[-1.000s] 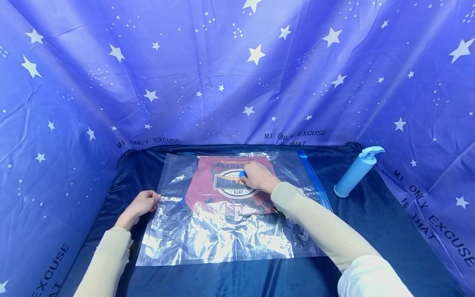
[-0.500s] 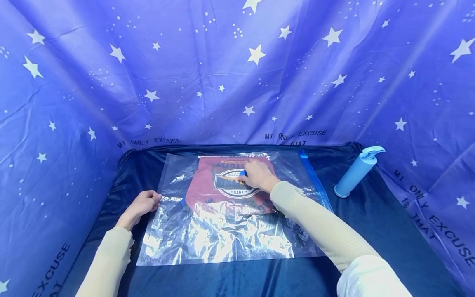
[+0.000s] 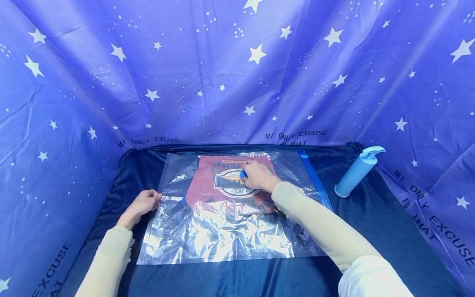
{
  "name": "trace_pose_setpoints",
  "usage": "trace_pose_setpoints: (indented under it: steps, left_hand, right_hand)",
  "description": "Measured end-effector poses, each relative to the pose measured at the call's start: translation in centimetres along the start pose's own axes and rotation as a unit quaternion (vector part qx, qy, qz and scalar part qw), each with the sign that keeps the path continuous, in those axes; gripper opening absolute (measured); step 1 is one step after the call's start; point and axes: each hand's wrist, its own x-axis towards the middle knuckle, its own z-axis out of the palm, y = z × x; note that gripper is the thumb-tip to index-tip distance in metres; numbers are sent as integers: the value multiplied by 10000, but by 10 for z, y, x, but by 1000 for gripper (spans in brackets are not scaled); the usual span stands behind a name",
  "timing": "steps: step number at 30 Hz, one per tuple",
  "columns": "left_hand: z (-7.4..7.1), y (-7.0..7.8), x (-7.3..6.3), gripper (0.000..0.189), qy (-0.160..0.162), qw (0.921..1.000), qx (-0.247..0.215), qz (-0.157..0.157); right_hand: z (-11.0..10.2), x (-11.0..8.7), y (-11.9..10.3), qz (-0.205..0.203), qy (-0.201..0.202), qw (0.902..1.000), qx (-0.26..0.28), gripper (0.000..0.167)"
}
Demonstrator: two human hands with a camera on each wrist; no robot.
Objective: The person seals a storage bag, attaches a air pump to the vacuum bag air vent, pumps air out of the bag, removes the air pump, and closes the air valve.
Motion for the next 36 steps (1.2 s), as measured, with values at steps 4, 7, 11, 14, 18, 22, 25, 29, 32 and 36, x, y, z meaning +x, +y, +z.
trace_pose_setpoints:
  steps: [4, 7, 11, 14, 18, 22, 25, 29, 32, 36]
  left_hand:
    - [0, 1, -1, 29, 12, 10000, -6, 36]
    - [0, 1, -1, 29, 13, 10000, -11, 63]
    - [1, 2, -2, 29, 18, 10000, -32, 25]
    - [2, 2, -2, 29, 17, 10000, -52, -3]
    - [1, 2, -2, 28, 14, 10000, -76, 12]
    - [1, 2, -2, 27, 30, 10000, -71, -5]
    - [0, 2, -3, 27, 35, 10000, -57, 16]
    - [1, 2, -3, 28, 58, 10000, -74, 33]
    - [1, 2, -4, 28, 34, 10000, -66, 46]
    - [0, 2, -4, 29, 29, 10000, -18, 2]
  right_hand:
    - [0, 0, -2, 186, -106, 9998, -61, 52]
    - [1, 0, -2, 448, -173, 9988, -120, 65]
    - [2, 0, 0, 509, -135, 9985, -135, 59]
    - [2, 1, 0, 356, -86, 9993, -62, 49]
    - [1, 2, 0, 121, -63, 9999, 9, 37]
    - [-1, 2, -1, 68, -103, 9999, 101, 36]
    - [-3, 0, -2, 226, -91, 9995, 187, 46]
    - [-4, -1, -2, 502, -2, 9987, 88, 48]
    - [-2, -1, -1, 573, 66, 9983, 72, 39]
    - [-1, 0, -1, 413, 66, 9986, 312, 27]
